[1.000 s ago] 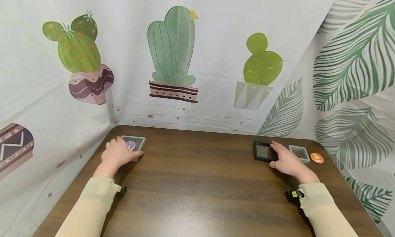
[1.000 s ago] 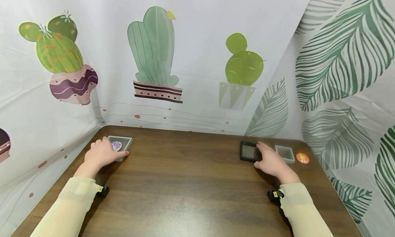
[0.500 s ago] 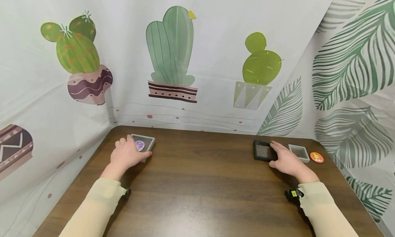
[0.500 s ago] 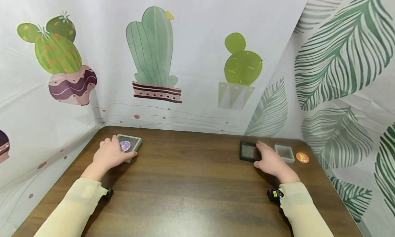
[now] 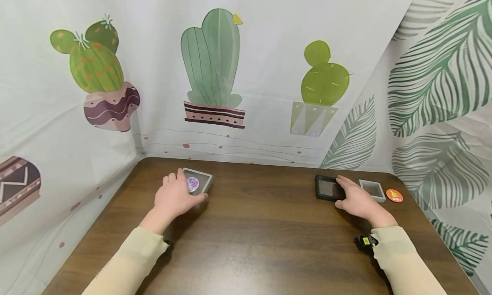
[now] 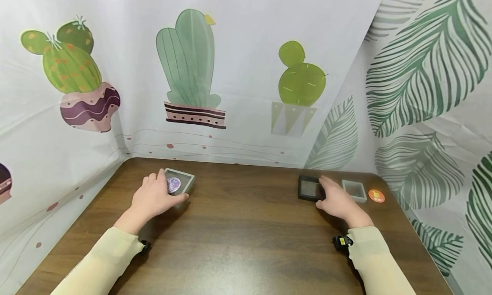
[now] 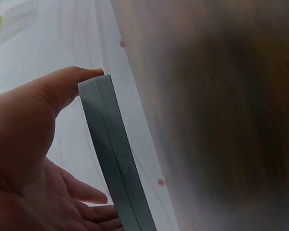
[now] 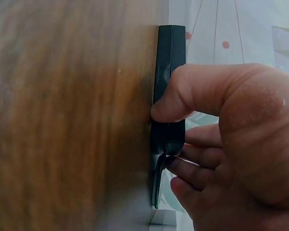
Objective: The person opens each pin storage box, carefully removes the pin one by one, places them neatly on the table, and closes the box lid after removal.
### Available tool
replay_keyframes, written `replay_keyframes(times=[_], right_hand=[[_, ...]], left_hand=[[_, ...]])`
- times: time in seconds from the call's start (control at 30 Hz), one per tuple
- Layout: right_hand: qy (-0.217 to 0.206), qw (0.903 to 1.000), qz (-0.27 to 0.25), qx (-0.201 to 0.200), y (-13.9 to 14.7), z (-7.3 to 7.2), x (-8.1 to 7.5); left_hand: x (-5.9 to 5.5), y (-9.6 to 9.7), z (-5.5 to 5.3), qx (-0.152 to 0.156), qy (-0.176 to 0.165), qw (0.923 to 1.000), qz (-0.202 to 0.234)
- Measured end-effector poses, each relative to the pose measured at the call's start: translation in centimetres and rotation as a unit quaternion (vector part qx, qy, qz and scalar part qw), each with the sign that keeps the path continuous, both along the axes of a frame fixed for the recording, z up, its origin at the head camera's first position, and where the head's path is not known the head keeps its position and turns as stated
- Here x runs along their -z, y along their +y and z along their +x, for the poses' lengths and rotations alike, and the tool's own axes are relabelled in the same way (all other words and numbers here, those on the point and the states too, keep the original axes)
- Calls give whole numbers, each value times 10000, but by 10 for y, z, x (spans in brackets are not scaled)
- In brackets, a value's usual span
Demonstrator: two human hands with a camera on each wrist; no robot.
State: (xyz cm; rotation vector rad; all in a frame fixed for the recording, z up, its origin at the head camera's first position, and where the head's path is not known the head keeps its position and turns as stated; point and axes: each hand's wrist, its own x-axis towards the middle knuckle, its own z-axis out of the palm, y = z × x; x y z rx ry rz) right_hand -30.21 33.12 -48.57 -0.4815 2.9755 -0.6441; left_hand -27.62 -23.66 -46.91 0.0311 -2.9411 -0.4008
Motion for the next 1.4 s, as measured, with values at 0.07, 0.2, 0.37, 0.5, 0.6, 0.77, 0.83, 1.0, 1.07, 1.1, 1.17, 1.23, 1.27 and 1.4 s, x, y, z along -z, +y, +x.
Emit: replay_keyframes(times=[0.07, 0.2, 0.37, 0.5, 0.6, 0.77, 0.83, 1.0, 1.07, 1.1, 1.17, 1.23, 1.27, 1.4], right_hand=[[18, 10000, 12, 1, 0, 0, 0], [28, 10000, 21, 1, -1, 1, -1], [-4, 10000, 6, 4, -1, 2, -2], [8, 10000, 21, 8, -1, 2, -2], [-5, 10000, 19, 22, -1, 2, -2], [-34, 10000, 5, 40, 0, 3, -2], [-26, 10000, 4, 29, 0, 3, -2], [-31, 10000, -3, 15, 1, 2, -1], [-34, 10000, 16, 18, 1, 2, -1], [-34, 10000, 28, 23, 2, 2, -1], [-39, 10000, 40, 32, 2, 2, -1], [-45, 10000, 28, 26, 1, 2, -2], [-30, 10000, 27, 9, 1, 2, -3], [-27, 10000, 15, 8, 0, 2, -4]], left_hand=[[-2, 8, 4, 89, 10, 9999, -58], [-4, 24, 13, 271, 73, 9994, -181], [-5, 43, 25, 443, 115, 9986, -252], [-4, 55, 33, 568, 91, 9978, -328], [-1, 65, 39, 657, 81, 9971, -374], [3, 81, 50, 825, 71, 9956, -429], [5, 86, 54, 901, 124, 9948, -468], [6, 100, 64, 1042, 207, 9927, -564], [5, 105, 66, 1082, 172, 9923, -581], [4, 107, 68, 1104, 157, 9920, -590], [3, 111, 71, 1139, 120, 9917, -590], [3, 115, 74, 1177, 93, 9910, -633], [4, 117, 75, 1199, 82, 9906, -656], [6, 126, 79, 1263, 24, 9894, -715]])
